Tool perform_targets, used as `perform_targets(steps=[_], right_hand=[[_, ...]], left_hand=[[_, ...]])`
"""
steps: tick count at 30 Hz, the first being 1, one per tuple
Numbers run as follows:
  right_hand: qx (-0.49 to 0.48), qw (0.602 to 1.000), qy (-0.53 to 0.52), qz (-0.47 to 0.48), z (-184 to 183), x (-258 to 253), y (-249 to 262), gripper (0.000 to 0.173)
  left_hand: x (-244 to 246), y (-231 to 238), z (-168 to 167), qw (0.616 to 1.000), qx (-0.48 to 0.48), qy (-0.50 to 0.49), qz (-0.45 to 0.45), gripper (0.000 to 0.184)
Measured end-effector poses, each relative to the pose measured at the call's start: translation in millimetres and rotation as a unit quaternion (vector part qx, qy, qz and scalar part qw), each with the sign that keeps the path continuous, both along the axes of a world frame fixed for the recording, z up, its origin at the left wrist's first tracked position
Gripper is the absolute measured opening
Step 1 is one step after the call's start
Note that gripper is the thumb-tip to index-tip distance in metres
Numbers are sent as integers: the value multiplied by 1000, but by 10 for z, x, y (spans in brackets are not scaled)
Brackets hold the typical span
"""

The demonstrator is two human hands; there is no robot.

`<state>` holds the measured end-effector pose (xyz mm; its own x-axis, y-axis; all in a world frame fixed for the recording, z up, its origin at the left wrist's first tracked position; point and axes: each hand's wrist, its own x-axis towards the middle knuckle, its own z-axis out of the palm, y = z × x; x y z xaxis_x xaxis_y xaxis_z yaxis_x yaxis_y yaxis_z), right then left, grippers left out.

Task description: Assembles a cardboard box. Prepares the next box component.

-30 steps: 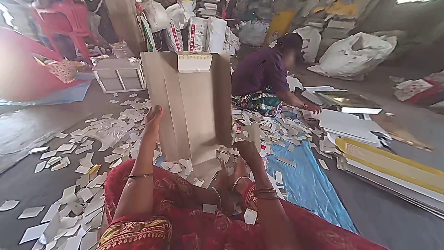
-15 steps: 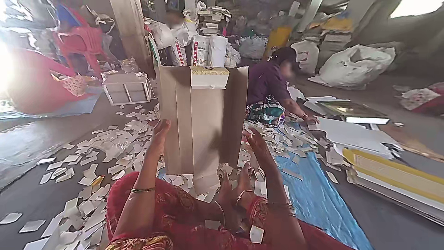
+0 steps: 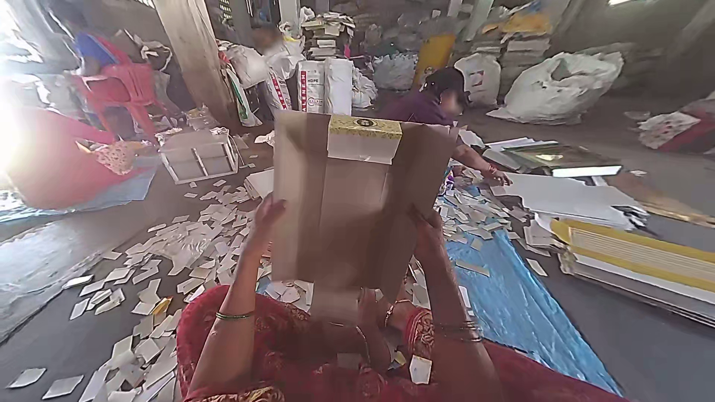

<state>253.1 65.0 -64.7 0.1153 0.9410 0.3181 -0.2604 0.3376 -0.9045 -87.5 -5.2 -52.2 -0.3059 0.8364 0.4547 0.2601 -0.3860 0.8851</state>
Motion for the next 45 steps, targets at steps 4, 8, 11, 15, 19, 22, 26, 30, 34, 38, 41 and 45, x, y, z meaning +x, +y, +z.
perform_targets(steps=[4,8,11,15,19,22,26,30,34,38,41,45], right_hand=[[-3,996,61,-67,95,-53,-33,29],[19,995,43,-84,223,-153,-182,31],[79,992,-66,-75,220,-240,-311,42],[284,918,-258,-99,177,-424,-487,38],[417,848,-313,-97,35,-628,-463,53],[438,829,-338,-75,-114,-650,-369,49],[492,770,-400,-73,-237,-594,-260,52],[529,714,-456,-55,-326,-670,-294,54],[544,692,-474,-25,-562,-913,-471,54],[560,672,-485,-9,-882,-1164,-632,47],[577,669,-468,-13,-1041,-1209,-622,45],[583,653,-482,26,-1091,-1208,-654,47]], left_hand=[[108,147,-20,972,94,168,132,50],[512,149,-40,970,95,221,24,42],[748,129,-47,981,14,173,-83,49],[822,12,32,984,-2,-36,-175,74],[707,-295,401,922,58,-320,-209,94],[488,-412,472,896,98,-357,-243,87],[355,-474,494,898,68,-400,-173,47],[161,-457,491,921,58,-369,-105,45],[74,-474,581,940,24,-330,-84,39],[195,-347,666,961,4,-278,5,33],[213,-167,550,973,-56,-207,89,44],[160,15,349,958,-148,-165,180,72]])
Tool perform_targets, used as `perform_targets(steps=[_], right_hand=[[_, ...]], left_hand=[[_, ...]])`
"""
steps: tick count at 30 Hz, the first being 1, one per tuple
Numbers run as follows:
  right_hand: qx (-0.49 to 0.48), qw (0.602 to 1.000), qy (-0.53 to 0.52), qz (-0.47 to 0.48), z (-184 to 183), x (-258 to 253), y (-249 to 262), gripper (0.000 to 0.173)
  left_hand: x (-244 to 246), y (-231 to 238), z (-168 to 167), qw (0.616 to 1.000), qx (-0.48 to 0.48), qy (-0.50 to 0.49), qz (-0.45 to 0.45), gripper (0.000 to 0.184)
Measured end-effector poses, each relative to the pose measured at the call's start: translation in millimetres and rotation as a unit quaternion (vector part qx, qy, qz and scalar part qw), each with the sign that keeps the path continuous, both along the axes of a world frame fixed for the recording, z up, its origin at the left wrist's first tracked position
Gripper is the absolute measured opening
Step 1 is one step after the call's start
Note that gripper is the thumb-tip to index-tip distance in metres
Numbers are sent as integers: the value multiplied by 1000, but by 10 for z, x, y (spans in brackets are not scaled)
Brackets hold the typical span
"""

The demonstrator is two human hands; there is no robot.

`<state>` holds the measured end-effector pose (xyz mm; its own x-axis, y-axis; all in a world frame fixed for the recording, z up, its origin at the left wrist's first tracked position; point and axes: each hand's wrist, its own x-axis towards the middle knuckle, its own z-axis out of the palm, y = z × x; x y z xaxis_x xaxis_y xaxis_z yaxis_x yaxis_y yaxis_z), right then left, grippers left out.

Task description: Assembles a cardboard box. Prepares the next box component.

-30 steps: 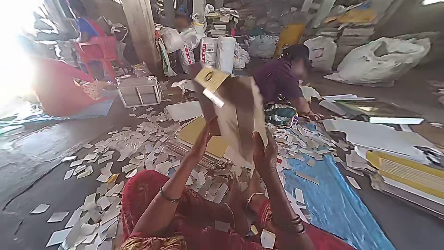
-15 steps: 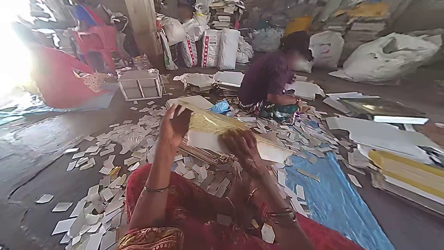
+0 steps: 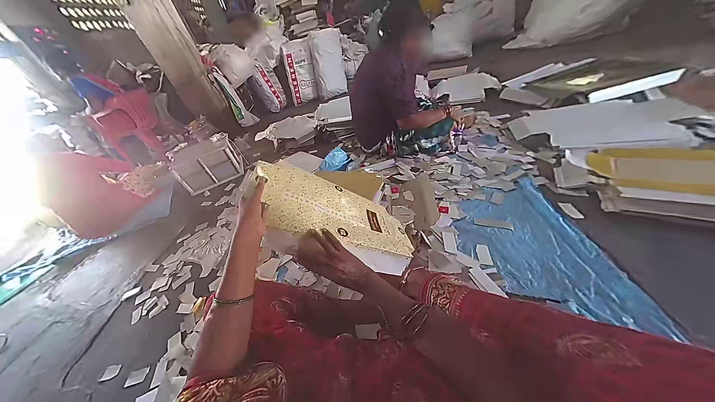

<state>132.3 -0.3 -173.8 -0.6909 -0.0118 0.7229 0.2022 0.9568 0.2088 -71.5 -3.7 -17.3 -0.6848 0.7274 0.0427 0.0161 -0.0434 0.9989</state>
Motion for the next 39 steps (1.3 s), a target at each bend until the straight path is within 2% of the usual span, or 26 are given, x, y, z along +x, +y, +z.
perform_targets(steps=[1,3,5,8,11,14,16,18,19,20,23,25,27,28,30,31,32,33,35,36,38,39], right_hand=[[3,1000,-12,-3,-7,-15,-31,46],[7,999,-33,-4,-9,-46,-96,44],[-27,997,-25,64,38,-43,-127,45],[-81,986,44,142,333,40,-176,40],[-135,966,200,88,787,368,-17,36],[-189,898,397,-19,1200,944,301,40],[-310,827,466,-57,1276,1425,354,47],[-463,733,498,-12,1223,1853,404,53],[-532,688,494,16,1191,2033,457,54],[-585,661,469,32,1140,2172,537,55],[-665,661,343,48,976,2272,780,64],[-701,666,243,82,849,2111,827,68],[-730,652,149,138,760,1872,755,70],[-749,629,125,165,798,1752,614,66],[-790,556,123,228,918,1564,244,50],[-803,526,117,254,936,1474,160,48],[-798,529,97,273,910,1386,182,52],[-776,556,80,287,881,1329,228,61],[-732,606,80,301,918,1308,287,87],[-722,621,88,294,966,1343,319,93],[-700,640,123,291,1084,1466,340,82],[-680,660,122,295,1154,1550,334,75]], left_hand=[[-34,34,-42,1000,-16,-4,9,74],[-60,71,-65,1000,-9,3,14,65],[-42,29,27,997,53,45,-18,55],[-14,-182,403,974,159,141,-81,51],[-139,-419,721,943,238,196,-126,54],[-322,-595,848,935,285,162,-134,50],[-451,-654,816,934,302,126,-146,51],[-581,-666,712,935,309,102,-144,51],[-632,-659,642,935,311,92,-145,51],[-653,-662,573,935,313,84,-145,45],[-628,-677,442,936,307,71,-154,33],[-619,-670,414,933,306,69,-175,32],[-600,-676,454,933,304,77,-179,32],[-592,-690,493,932,303,83,-180,33],[-603,-720,578,933,297,105,-176,35],[-610,-728,625,933,294,116,-171,34],[-614,-729,673,933,295,122,-169,32],[-629,-732,719,934,286,132,-169,34],[-638,-744,818,936,261,152,-182,47],[-645,-750,857,935,249,165,-192,56],[-658,-739,903,928,233,200,-209,66],[-635,-722,917,925,227,216,-215,65]])
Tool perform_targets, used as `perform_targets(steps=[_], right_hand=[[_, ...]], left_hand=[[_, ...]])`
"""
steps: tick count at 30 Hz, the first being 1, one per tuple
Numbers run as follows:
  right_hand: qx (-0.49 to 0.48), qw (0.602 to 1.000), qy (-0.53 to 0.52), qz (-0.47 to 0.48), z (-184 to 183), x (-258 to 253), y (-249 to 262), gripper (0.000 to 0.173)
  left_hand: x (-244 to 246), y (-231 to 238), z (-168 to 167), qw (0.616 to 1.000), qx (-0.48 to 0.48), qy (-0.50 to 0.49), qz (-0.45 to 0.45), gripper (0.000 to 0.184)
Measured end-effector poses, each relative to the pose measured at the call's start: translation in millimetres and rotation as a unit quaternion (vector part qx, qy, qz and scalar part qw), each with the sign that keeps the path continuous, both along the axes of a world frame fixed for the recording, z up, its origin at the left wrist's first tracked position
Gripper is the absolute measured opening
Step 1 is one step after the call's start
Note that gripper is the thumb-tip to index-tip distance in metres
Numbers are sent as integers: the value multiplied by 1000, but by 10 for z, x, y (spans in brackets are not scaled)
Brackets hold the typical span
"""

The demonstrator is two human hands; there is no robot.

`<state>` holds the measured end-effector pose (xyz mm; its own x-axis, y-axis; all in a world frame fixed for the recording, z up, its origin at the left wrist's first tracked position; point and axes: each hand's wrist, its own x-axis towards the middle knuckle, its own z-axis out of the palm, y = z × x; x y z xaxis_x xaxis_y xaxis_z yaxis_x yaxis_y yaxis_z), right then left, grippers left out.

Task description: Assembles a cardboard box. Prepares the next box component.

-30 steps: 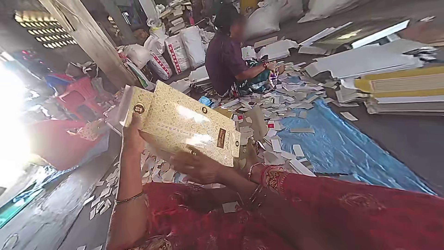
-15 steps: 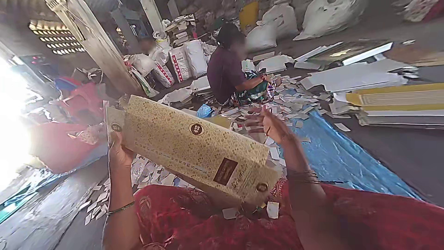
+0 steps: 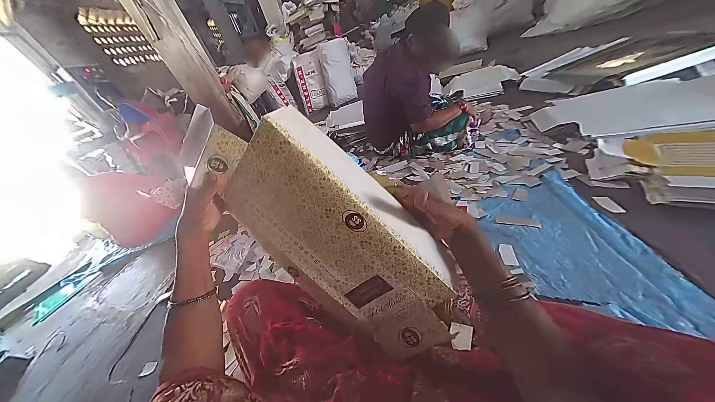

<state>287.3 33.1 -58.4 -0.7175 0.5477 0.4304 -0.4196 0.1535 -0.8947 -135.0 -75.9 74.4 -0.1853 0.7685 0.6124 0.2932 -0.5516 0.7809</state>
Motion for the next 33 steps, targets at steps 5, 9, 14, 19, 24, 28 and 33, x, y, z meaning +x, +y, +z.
perform_targets(steps=[5,9,14,19,24,28,33], right_hand=[[93,991,-81,-59,352,154,-166,88],[114,961,-127,-216,389,87,-299,80],[276,871,-179,-366,316,109,-130,60],[321,855,-156,-376,376,102,-146,40],[303,865,-139,-376,306,229,-237,46],[303,866,-113,-380,165,323,-234,41],[325,859,-47,-393,70,534,-170,47]], left_hand=[[202,310,5,996,55,57,30,54],[335,417,25,996,78,14,30,51],[211,468,82,999,22,-39,-29,59],[308,500,132,990,119,-65,-46,41],[318,488,227,984,170,-39,-49,41],[265,402,277,982,159,-28,-94,42],[173,438,255,991,123,31,-41,78]])
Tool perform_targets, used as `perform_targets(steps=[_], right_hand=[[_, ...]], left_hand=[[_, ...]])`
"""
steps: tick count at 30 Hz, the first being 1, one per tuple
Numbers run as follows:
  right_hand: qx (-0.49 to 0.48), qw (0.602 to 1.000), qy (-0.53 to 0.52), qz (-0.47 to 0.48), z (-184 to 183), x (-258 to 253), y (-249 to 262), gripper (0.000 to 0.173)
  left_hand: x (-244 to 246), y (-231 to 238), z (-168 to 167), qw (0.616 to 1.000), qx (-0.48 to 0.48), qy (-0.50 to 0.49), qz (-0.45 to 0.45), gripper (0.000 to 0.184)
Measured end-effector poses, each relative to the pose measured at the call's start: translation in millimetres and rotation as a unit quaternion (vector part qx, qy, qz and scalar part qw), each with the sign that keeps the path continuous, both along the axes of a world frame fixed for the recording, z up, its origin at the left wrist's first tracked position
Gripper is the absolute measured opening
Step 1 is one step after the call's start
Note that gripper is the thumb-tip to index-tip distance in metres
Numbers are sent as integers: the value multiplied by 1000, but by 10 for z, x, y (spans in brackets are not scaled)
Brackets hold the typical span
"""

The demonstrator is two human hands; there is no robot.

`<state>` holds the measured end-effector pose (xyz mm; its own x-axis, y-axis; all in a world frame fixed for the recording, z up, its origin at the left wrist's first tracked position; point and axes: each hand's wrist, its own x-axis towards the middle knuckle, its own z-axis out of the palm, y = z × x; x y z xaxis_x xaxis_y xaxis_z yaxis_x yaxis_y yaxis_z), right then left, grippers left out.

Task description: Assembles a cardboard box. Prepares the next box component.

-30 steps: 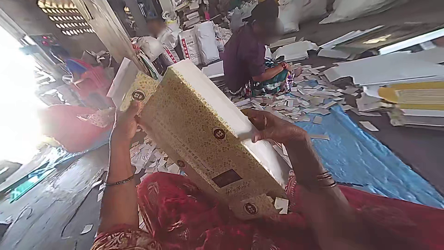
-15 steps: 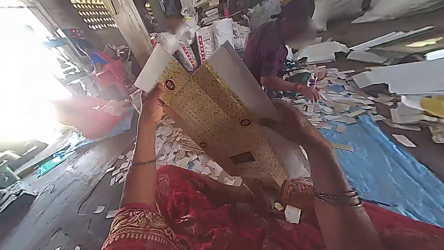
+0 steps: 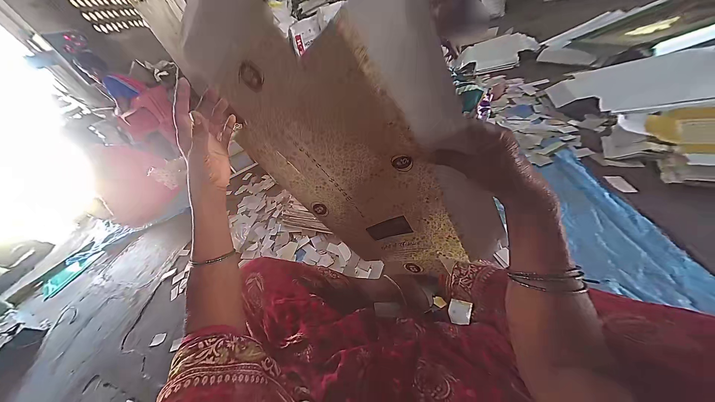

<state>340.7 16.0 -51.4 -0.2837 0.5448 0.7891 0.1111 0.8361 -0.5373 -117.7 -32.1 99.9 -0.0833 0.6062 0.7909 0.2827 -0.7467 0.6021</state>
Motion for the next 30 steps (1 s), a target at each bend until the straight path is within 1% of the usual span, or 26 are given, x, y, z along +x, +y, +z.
perform_targets(steps=[1,3,4,5,6,7,8,9,10,11,12,13,14,15,16,17,19,20,22,23,24,26,28,29,30], right_hand=[[-29,999,21,16,96,3,-89,52],[-66,992,86,70,217,-21,-233,48],[-76,986,117,89,221,-34,-259,47],[-83,980,143,110,169,-28,-231,51],[-90,974,164,124,114,-26,-190,54],[-98,970,181,128,67,-34,-127,53],[-110,966,198,126,75,-58,-53,52],[-128,962,210,119,74,-64,17,53],[-148,962,211,91,68,-48,118,52],[-162,967,195,41,49,-4,310,50],[-183,968,171,-11,11,51,459,52],[-210,966,142,-56,-32,105,549,53],[-235,961,118,-90,-74,147,603,55],[-238,960,95,-110,-129,179,649,54],[-230,963,76,-114,-199,198,696,54],[-218,968,65,-108,-259,187,717,53],[-194,974,65,-94,-335,94,738,44],[-187,976,67,-90,-346,58,745,43],[-183,977,72,-88,-344,43,734,41],[-182,977,76,-87,-348,51,710,41],[-182,976,78,-88,-345,58,674,38],[-196,974,69,-94,-321,55,635,39],[-222,967,59,-109,-310,22,728,51],[-235,964,54,-109,-313,1,738,55],[-243,963,57,-98,-326,-5,753,56]], left_hand=[[-7,61,-80,1000,-12,-16,6,72],[118,98,-309,997,-63,-25,30,64],[247,53,-457,995,-87,-30,42,59],[414,-51,-626,992,-107,-39,51,55],[584,-186,-811,988,-129,-72,52,48],[681,-249,-974,981,-163,-102,29,43],[721,-223,-1096,970,-204,-129,-27,46],[746,-159,-1179,958,-235,-136,-96,54],[808,-61,-1218,937,-270,-158,-157,68],[866,47,-1245,916,-305,-174,-193,84],[883,125,-1289,902,-334,-176,-210,95],[891,171,-1349,900,-349,-168,-199,95],[895,201,-1414,909,-354,-143,-169,86],[902,222,-1467,916,-360,-114,-136,74],[935,244,-1490,916,-379,-86,-103,68],[982,267,-1520,909,-400,-82,-81,65],[1058,297,-1641,896,-424,-118,-59,53],[1073,308,-1701,889,-433,-136,-61,51],[1075,328,-1797,883,-440,-153,-57,51],[1067,347,-1834,884,-438,-159,-42,50],[1065,380,-1863,888,-431,-159,-11,48],[1100,441,-1869,897,-419,-121,69,51],[1114,489,-1904,902,-409,-72,120,62],[1104,483,-1952,907,-399,-54,124,63],[1090,481,-2011,917,-378,-50,116,58]])
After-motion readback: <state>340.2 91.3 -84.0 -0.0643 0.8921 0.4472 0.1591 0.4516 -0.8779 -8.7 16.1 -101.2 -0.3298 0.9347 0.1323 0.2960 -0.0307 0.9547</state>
